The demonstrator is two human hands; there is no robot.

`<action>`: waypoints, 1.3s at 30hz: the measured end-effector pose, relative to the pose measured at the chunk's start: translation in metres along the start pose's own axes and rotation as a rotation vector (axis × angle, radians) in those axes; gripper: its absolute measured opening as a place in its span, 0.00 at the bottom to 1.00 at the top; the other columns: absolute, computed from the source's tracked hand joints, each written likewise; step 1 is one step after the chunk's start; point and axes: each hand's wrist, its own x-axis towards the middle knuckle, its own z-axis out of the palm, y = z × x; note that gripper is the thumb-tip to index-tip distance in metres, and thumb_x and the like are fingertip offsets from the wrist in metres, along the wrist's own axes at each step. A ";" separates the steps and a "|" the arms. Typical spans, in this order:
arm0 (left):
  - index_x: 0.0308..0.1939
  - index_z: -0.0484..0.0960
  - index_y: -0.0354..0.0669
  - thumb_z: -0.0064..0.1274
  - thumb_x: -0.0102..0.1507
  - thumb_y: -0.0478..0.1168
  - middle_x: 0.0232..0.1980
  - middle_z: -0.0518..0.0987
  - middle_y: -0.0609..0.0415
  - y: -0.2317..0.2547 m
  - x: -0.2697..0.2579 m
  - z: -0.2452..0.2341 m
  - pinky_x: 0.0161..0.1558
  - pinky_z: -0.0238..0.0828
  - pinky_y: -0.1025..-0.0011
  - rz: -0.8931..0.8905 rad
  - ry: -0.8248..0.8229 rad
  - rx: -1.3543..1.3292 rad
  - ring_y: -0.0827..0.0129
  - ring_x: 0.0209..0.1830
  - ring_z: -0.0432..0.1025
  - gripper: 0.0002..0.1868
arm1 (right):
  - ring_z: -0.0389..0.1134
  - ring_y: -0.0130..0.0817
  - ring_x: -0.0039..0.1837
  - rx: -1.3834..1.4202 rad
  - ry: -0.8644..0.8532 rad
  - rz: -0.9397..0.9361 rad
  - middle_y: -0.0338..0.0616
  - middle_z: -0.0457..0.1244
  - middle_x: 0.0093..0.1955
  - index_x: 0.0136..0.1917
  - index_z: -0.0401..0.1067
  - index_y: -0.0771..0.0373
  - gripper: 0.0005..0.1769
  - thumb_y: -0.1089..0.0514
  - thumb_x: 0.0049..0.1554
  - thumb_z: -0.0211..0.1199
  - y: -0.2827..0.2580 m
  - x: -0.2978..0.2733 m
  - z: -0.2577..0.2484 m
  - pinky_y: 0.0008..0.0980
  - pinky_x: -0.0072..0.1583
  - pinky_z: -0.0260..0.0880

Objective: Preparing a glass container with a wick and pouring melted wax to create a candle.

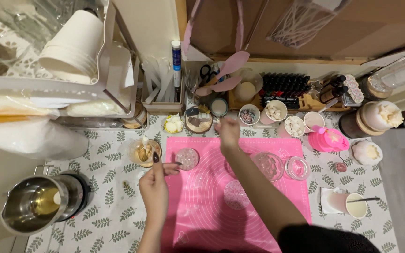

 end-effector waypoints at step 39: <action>0.65 0.71 0.48 0.54 0.62 0.38 0.48 0.87 0.53 0.032 -0.171 0.101 0.37 0.78 0.71 -0.034 -0.352 0.358 0.70 0.37 0.84 0.26 | 0.49 0.58 0.74 -1.278 -0.010 -0.575 0.60 0.53 0.71 0.78 0.47 0.70 0.64 0.52 0.38 0.80 -0.116 -0.062 -0.306 0.52 0.74 0.48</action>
